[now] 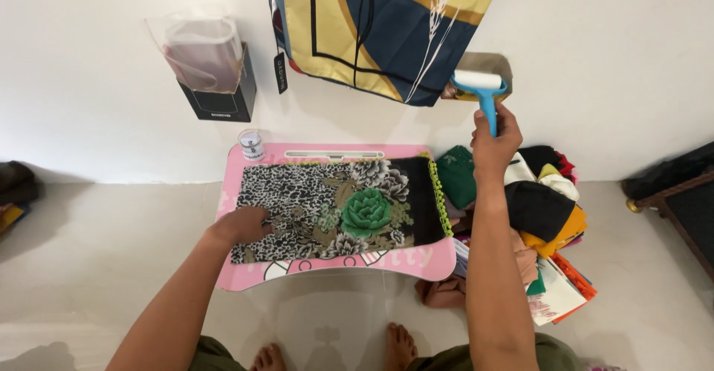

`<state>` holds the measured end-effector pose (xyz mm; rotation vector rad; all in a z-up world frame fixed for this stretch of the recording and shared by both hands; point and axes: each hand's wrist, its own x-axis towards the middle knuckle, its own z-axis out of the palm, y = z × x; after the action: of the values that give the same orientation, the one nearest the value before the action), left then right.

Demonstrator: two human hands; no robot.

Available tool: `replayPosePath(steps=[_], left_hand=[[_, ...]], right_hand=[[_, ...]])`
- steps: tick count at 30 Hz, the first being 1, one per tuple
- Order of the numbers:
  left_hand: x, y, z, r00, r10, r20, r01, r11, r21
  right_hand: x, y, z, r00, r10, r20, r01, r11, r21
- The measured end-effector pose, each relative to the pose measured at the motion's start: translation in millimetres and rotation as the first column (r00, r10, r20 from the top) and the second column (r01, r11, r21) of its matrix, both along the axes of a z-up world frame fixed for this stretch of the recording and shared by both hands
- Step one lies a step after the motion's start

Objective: The person uses a lint roller to clean a patterned fabric and a black cloth, then folds the black cloth and places it inside a clear plastic bag.

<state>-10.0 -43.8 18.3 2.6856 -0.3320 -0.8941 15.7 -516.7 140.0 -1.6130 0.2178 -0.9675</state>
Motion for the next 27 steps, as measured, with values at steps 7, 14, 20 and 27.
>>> replayPosePath(steps=[7, 14, 20, 27], left_hand=[[-2.2, -5.9, 1.1, 1.0, -0.004, -0.003, 0.004, 1.0, -0.004], [-5.3, -12.8, -2.2, 0.999, -0.035, 0.033, 0.033, 0.998, 0.048], [-11.1, -23.9, -14.7, 0.991, -0.107, 0.083, 0.104, 0.994, 0.046], [-44.4, -64.0, -4.5, 0.913, -0.37, 0.17, 0.37, 0.928, 0.03]], right_hand=[[-21.2, -6.8, -17.2, 0.988, 0.148, 0.038, -0.149, 0.988, 0.027], [-42.3, -32.5, -144.0, 0.955, -0.226, -0.191, 0.248, 0.964, 0.098], [-98.2, -7.7, -220.7, 0.597, -0.317, -0.737, 0.046, 0.931, -0.363], [-106.7, 21.2, -207.5, 0.346, -0.546, -0.763, -0.081, 0.793, -0.604]])
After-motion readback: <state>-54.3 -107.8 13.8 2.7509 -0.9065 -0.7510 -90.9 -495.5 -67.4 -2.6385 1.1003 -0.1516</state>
